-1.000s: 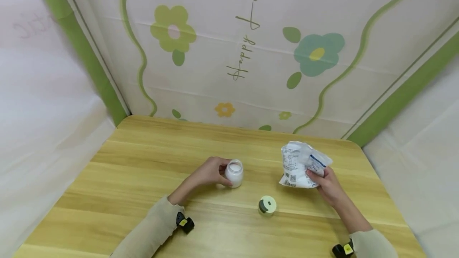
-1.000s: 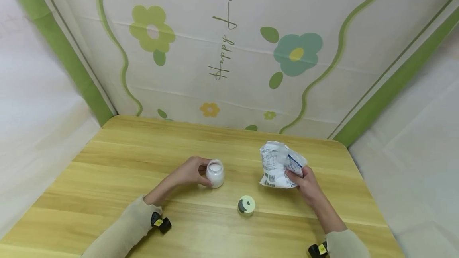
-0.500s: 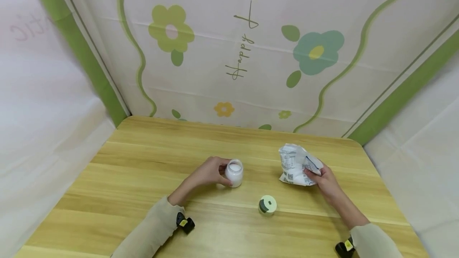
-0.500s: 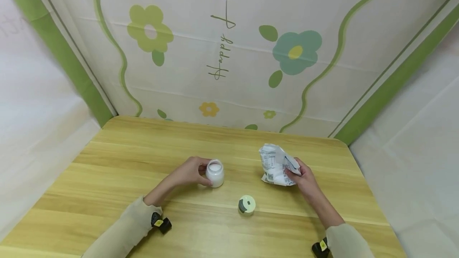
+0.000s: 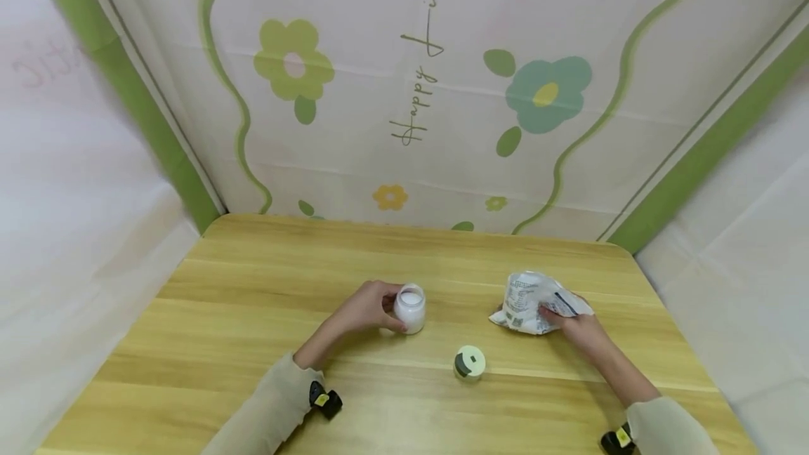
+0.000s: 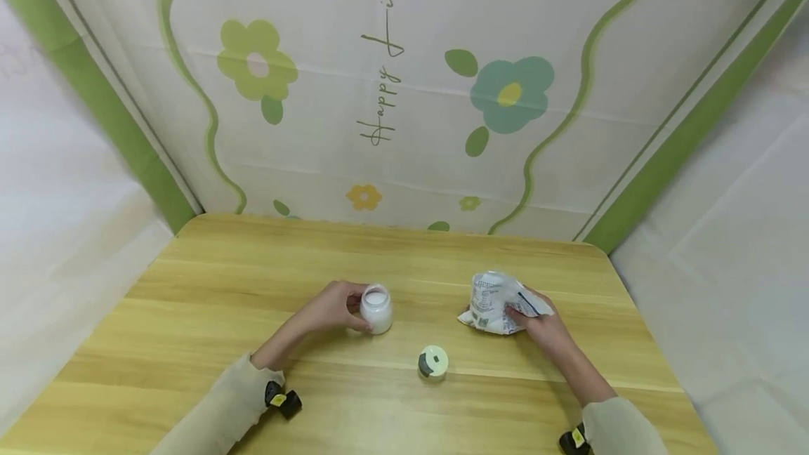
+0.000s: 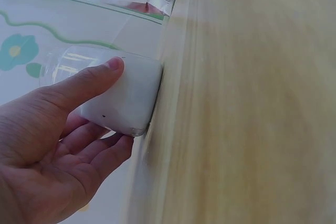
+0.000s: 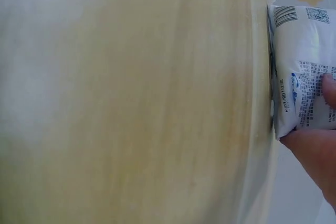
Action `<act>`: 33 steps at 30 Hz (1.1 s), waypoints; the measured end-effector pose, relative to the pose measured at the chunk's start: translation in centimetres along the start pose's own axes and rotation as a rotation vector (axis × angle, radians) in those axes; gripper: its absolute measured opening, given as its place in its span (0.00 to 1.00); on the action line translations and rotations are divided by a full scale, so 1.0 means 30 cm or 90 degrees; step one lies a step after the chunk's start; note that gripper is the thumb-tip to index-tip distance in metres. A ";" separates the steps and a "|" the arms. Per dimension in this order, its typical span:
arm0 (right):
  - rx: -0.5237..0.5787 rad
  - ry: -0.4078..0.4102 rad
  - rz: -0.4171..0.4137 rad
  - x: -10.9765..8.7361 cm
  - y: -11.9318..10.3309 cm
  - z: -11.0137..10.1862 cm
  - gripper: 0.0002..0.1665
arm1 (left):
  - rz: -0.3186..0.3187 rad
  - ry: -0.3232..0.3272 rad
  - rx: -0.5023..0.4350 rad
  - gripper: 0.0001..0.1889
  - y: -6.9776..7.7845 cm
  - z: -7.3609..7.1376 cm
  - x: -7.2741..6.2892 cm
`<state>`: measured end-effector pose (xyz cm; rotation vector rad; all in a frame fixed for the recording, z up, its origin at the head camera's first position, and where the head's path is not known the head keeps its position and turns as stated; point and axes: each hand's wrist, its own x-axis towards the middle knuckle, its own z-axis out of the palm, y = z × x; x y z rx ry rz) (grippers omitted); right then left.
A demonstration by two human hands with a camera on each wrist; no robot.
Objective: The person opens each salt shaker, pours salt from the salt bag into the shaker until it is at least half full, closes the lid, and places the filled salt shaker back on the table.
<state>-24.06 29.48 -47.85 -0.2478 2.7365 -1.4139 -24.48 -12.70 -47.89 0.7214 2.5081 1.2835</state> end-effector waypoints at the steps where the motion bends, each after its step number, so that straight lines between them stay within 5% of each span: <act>1: 0.002 -0.001 0.001 -0.001 0.001 -0.001 0.33 | -0.001 0.001 -0.002 0.34 0.000 0.001 -0.001; 13: 0.049 -0.009 -0.016 -0.017 -0.001 -0.024 0.30 | -0.008 0.006 -0.024 0.31 -0.001 0.016 -0.010; 26: 0.035 0.013 0.114 -0.026 -0.029 -0.025 0.41 | -0.006 0.000 -0.027 0.31 0.007 0.021 -0.001; 33: 0.084 -0.020 0.031 -0.036 -0.017 -0.039 0.30 | -0.002 0.003 -0.035 0.31 0.005 0.013 -0.002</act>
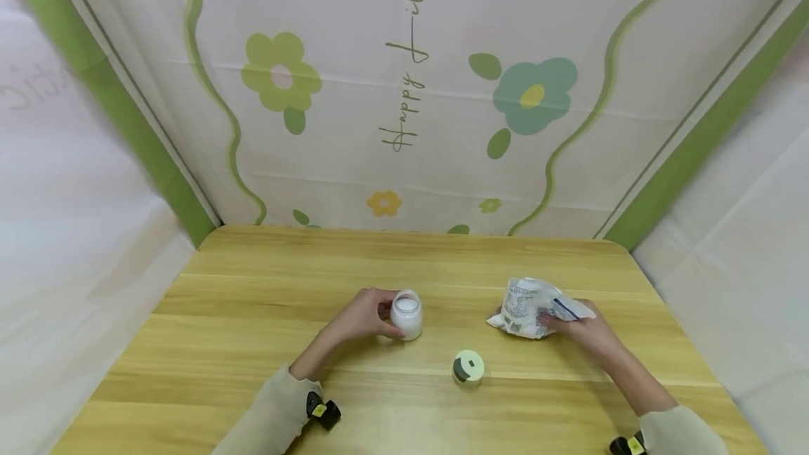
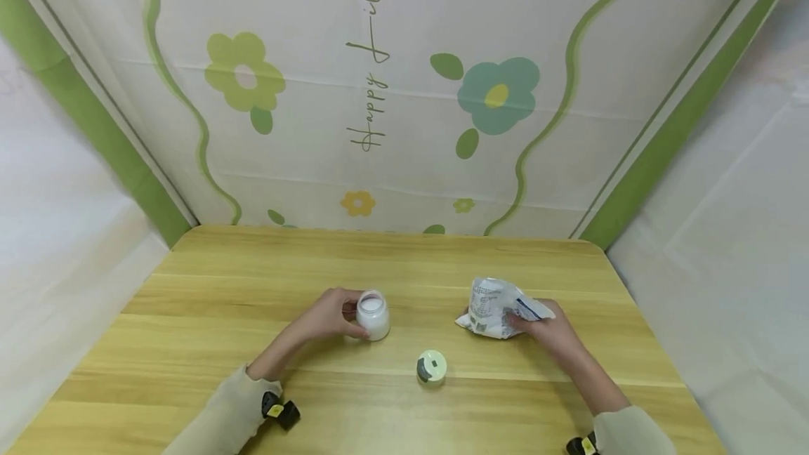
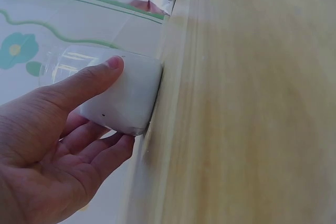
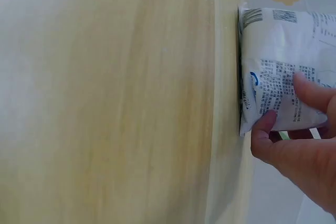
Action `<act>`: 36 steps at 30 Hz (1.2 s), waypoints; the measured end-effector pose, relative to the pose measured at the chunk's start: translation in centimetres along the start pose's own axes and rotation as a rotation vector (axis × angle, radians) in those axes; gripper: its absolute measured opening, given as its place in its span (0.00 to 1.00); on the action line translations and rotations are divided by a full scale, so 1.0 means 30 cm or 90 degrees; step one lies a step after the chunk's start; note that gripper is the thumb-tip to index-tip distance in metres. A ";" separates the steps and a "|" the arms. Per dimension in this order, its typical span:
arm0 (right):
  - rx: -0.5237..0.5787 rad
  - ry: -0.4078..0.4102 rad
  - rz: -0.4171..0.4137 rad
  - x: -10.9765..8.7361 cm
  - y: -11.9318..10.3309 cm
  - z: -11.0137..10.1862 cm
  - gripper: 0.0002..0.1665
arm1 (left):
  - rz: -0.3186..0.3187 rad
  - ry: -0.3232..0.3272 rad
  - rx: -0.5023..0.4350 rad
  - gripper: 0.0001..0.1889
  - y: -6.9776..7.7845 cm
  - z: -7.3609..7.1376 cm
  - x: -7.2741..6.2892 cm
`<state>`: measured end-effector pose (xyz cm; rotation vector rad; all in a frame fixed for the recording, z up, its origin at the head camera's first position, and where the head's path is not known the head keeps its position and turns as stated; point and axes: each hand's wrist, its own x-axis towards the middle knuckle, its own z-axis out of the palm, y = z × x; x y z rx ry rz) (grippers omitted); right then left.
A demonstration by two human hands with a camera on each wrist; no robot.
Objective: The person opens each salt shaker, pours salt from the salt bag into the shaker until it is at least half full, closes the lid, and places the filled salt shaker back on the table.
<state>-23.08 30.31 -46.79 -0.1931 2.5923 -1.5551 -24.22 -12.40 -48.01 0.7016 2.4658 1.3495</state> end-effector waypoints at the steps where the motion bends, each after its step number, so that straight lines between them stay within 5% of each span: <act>1: -0.021 -0.006 -0.008 -0.003 0.002 0.000 0.31 | 0.000 0.000 -0.001 0.31 0.000 -0.001 -0.001; 6: -0.189 0.015 -0.032 -0.019 0.014 0.019 0.44 | 0.004 0.002 -0.007 0.31 0.004 0.001 -0.001; 10: -0.235 0.062 -0.075 -0.028 0.026 0.039 0.40 | 0.002 0.001 -0.001 0.32 0.002 0.005 -0.001; 26: -0.259 0.091 -0.137 -0.025 0.061 0.065 0.30 | 0.001 -0.001 0.004 0.31 0.000 0.004 -0.006; 36: -0.140 0.002 -0.075 -0.009 0.049 0.017 0.39 | 0.012 0.006 -0.011 0.31 0.006 0.007 -0.009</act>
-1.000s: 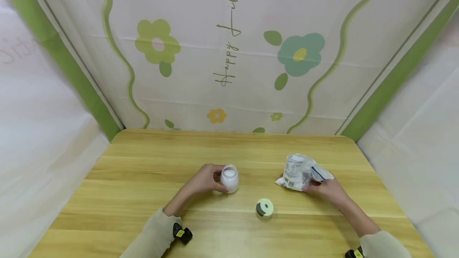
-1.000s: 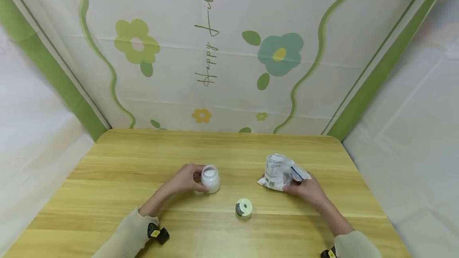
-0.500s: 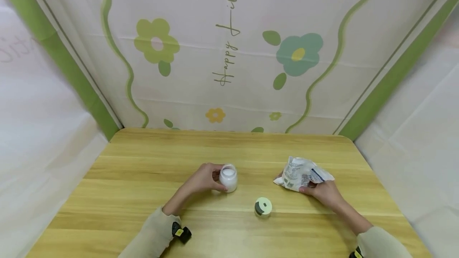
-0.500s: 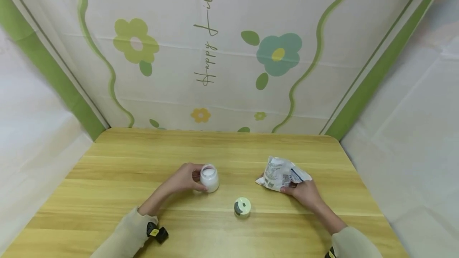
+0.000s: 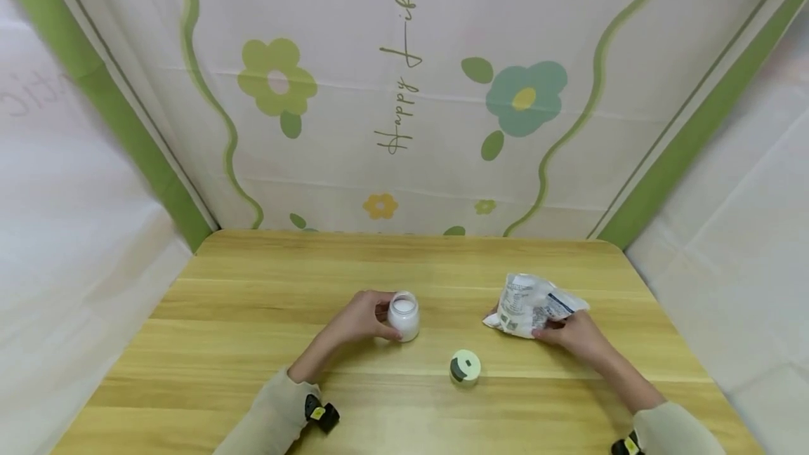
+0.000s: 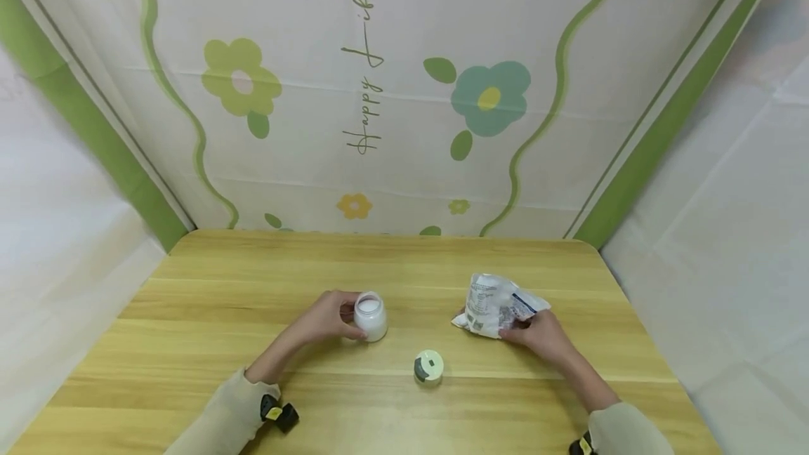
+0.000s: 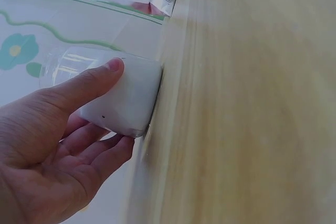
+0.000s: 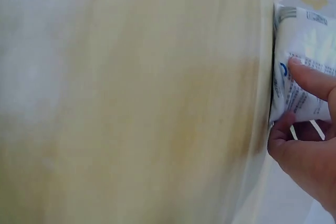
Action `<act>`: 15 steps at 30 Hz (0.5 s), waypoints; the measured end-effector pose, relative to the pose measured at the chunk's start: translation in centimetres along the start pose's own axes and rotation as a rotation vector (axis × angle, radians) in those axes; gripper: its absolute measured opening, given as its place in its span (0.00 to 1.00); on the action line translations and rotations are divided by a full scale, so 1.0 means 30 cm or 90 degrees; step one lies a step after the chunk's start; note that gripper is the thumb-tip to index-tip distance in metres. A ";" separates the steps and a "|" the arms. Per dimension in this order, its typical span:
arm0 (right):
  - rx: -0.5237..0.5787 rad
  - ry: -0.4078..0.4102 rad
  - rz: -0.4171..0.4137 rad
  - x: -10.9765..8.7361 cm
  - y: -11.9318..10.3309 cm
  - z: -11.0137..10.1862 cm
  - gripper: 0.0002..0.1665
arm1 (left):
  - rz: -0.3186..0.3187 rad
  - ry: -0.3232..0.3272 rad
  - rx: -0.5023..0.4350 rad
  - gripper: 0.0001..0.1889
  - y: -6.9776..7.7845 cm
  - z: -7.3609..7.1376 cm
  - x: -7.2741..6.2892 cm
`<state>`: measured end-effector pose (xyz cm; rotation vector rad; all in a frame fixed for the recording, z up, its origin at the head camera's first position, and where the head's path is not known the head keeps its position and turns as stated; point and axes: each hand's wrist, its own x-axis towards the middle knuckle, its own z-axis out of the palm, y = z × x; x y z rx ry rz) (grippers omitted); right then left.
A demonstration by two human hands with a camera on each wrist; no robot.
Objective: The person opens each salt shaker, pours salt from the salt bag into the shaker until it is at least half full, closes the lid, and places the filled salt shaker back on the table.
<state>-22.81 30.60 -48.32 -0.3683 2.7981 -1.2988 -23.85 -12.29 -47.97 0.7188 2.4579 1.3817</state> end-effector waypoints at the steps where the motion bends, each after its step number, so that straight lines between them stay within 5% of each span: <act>1: 0.004 -0.006 0.005 0.001 -0.001 -0.004 0.40 | 0.000 0.000 -0.002 0.31 0.000 -0.001 0.000; 7: 0.003 -0.027 0.051 -0.003 0.005 -0.020 0.41 | -0.004 -0.003 -0.002 0.32 0.000 -0.004 -0.002; 15: -0.015 -0.050 0.042 -0.016 0.014 -0.054 0.44 | -0.003 -0.006 -0.002 0.32 -0.002 -0.003 0.001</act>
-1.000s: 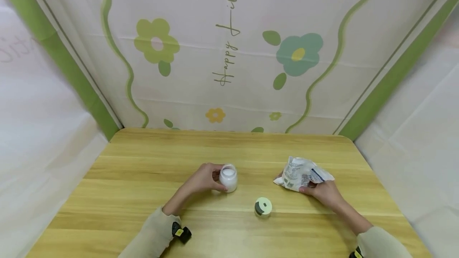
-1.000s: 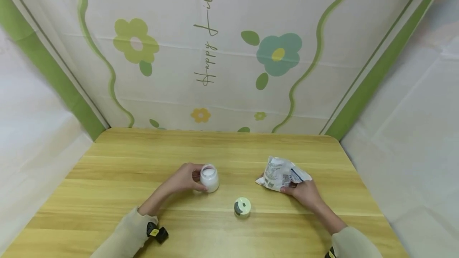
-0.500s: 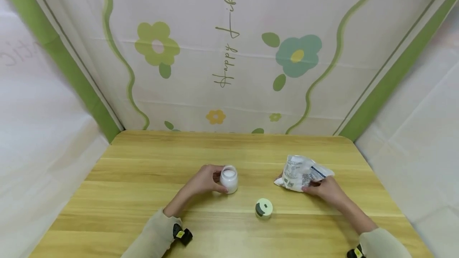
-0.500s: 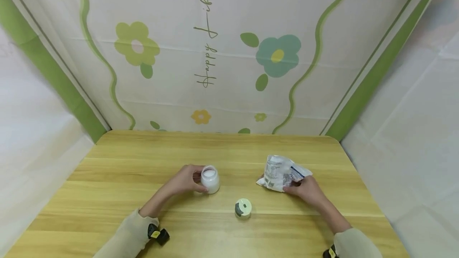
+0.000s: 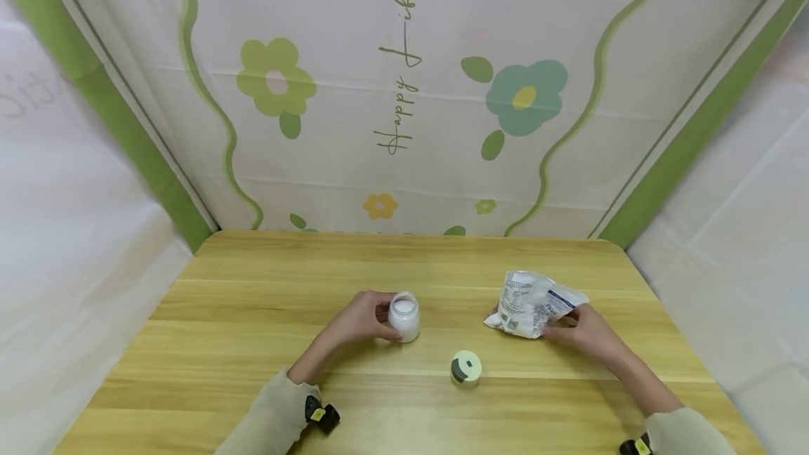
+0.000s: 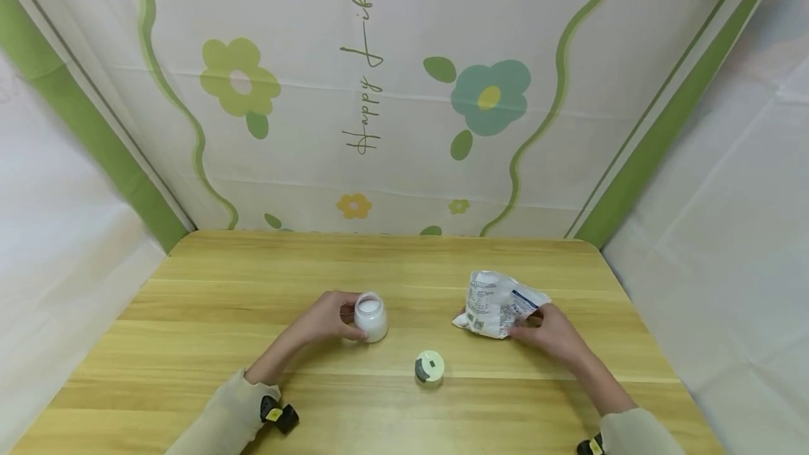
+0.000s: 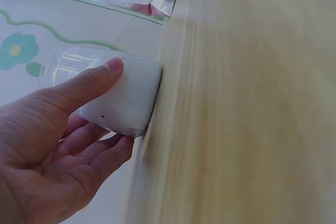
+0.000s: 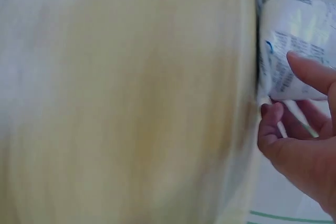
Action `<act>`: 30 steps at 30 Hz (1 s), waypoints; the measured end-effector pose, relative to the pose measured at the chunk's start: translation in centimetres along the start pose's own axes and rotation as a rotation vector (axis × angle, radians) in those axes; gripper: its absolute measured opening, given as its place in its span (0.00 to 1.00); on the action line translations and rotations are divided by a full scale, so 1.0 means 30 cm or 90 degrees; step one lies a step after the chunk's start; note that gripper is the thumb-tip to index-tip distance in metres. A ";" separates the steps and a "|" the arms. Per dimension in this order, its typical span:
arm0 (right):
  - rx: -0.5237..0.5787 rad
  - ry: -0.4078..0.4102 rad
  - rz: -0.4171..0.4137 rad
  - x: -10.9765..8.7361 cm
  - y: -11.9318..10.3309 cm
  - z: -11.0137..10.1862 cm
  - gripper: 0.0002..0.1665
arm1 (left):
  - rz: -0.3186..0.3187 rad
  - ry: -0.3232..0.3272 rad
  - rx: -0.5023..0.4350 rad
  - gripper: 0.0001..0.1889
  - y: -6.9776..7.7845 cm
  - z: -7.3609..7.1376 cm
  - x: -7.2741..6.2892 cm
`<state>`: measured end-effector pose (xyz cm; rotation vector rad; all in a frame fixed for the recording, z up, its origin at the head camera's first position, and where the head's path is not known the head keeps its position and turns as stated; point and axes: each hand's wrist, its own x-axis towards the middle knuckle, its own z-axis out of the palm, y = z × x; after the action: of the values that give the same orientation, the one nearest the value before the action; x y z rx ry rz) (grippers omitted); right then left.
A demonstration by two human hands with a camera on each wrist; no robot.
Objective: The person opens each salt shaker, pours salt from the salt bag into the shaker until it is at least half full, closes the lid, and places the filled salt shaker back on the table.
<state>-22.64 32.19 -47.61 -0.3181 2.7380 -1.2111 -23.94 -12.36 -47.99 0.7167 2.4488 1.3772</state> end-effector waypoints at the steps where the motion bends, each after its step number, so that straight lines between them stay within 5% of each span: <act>1: 0.003 -0.006 0.004 -0.006 -0.003 -0.009 0.45 | 0.000 -0.001 0.000 0.32 0.001 0.000 0.000; 9: 0.012 -0.068 0.068 -0.101 -0.031 -0.086 0.47 | -0.002 -0.003 0.012 0.31 0.003 0.001 -0.002; 14: -0.026 -0.069 0.093 -0.161 -0.085 -0.112 0.33 | 0.002 -0.003 0.004 0.32 0.004 0.001 -0.005; 19: -0.068 -0.106 -0.036 -0.186 -0.150 -0.073 0.13 | 0.001 -0.001 0.004 0.32 0.008 -0.005 -0.007; 23: -0.063 -0.128 -0.120 -0.171 -0.210 -0.014 0.13 | 0.002 0.001 0.015 0.32 0.007 -0.007 -0.006; 30: -0.052 -0.128 -0.170 -0.116 -0.298 0.082 0.22 | 0.006 -0.004 0.021 0.33 -0.001 0.002 -0.004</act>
<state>-17.55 25.43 -42.50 -0.7918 2.6346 -1.0560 -23.82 -12.40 -48.04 0.7402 2.4719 1.3403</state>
